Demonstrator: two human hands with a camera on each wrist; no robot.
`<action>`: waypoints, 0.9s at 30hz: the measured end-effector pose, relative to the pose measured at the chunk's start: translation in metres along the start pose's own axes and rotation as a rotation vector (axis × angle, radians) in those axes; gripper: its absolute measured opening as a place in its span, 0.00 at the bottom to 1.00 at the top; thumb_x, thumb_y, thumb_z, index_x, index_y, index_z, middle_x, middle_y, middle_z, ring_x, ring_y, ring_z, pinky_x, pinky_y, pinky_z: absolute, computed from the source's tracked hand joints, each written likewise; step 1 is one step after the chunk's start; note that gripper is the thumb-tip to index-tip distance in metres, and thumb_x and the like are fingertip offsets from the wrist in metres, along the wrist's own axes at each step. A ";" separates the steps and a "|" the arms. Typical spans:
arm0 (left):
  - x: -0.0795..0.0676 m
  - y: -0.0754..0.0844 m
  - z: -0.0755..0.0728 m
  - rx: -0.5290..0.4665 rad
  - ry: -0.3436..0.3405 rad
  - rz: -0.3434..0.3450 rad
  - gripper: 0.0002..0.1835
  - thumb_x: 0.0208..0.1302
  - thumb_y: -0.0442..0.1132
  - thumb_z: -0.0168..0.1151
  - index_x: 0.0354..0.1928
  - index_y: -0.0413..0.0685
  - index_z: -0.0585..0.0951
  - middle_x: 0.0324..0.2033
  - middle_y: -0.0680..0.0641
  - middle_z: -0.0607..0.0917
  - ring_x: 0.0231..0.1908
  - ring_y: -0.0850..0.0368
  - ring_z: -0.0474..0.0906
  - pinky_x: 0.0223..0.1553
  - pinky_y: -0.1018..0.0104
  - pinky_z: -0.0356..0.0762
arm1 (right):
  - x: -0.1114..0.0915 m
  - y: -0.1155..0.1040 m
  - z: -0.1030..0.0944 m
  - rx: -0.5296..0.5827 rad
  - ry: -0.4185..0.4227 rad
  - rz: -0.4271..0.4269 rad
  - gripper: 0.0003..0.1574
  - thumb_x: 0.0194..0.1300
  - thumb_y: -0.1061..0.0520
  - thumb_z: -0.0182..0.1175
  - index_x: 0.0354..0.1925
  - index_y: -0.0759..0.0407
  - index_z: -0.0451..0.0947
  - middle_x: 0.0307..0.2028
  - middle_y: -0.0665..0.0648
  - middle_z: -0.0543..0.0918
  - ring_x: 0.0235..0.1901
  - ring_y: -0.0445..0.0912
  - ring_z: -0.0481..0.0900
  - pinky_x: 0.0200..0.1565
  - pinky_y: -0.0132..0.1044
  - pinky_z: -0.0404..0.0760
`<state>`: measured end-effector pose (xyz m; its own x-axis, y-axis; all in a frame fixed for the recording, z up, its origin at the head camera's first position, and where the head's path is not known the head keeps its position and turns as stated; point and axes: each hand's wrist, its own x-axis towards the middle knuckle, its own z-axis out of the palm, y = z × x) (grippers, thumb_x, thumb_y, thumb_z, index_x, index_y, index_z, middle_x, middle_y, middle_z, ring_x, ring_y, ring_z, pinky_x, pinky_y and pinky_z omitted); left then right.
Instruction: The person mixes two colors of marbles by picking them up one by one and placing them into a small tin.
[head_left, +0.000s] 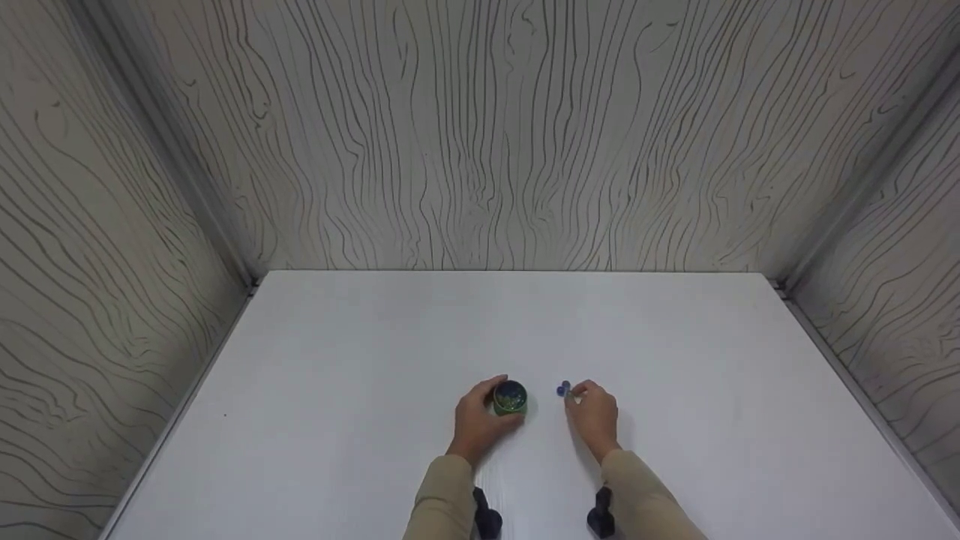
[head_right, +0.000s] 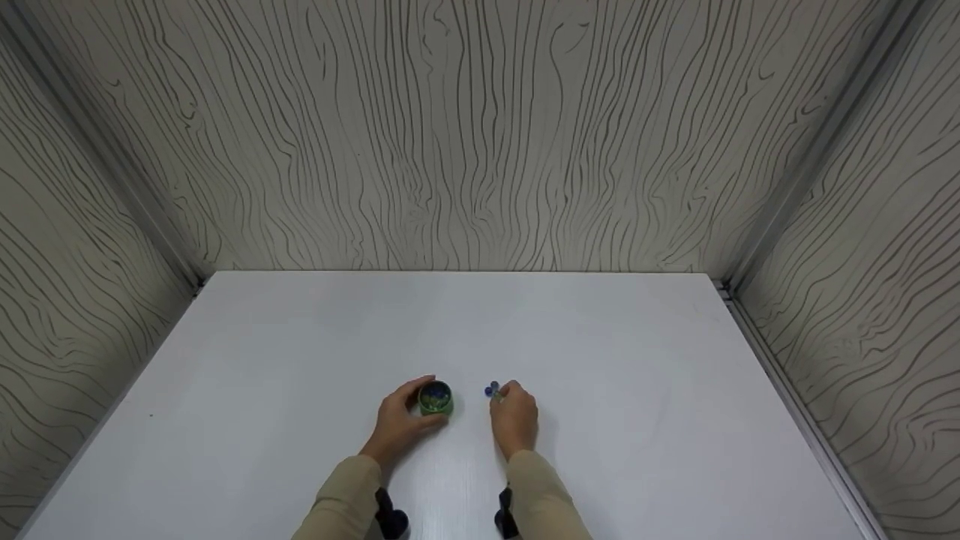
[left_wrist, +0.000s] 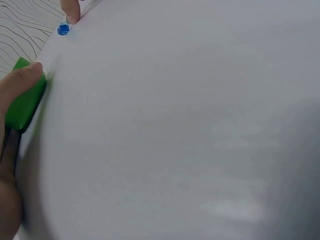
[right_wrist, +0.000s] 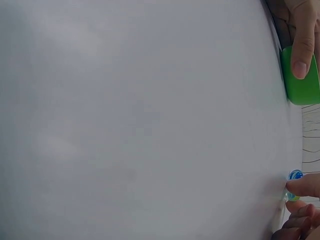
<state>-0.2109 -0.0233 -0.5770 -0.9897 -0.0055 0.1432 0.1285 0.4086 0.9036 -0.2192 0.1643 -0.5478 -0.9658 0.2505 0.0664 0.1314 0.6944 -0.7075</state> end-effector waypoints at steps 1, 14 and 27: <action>0.000 0.000 0.000 0.000 0.000 0.007 0.35 0.44 0.41 0.77 0.59 0.55 0.77 0.57 0.49 0.82 0.60 0.51 0.77 0.67 0.55 0.74 | 0.000 0.000 0.000 0.000 0.005 -0.006 0.07 0.59 0.64 0.60 0.35 0.69 0.80 0.37 0.69 0.86 0.36 0.56 0.84 0.42 0.48 0.84; 0.002 -0.005 0.001 0.006 0.012 0.064 0.35 0.44 0.41 0.77 0.59 0.52 0.77 0.56 0.47 0.83 0.59 0.50 0.79 0.65 0.56 0.76 | -0.001 0.001 -0.003 0.020 0.008 0.005 0.06 0.59 0.65 0.60 0.34 0.69 0.79 0.32 0.66 0.85 0.30 0.50 0.80 0.35 0.41 0.81; 0.003 -0.006 -0.001 0.034 -0.008 0.079 0.35 0.45 0.42 0.77 0.59 0.50 0.77 0.56 0.47 0.83 0.60 0.49 0.78 0.65 0.56 0.75 | 0.000 0.003 -0.010 0.073 -0.040 0.047 0.09 0.60 0.64 0.60 0.37 0.70 0.79 0.34 0.67 0.85 0.32 0.50 0.80 0.32 0.36 0.78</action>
<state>-0.2146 -0.0264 -0.5813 -0.9770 0.0352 0.2103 0.2043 0.4378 0.8756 -0.2169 0.1730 -0.5429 -0.9672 0.2539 0.0051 0.1616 0.6308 -0.7589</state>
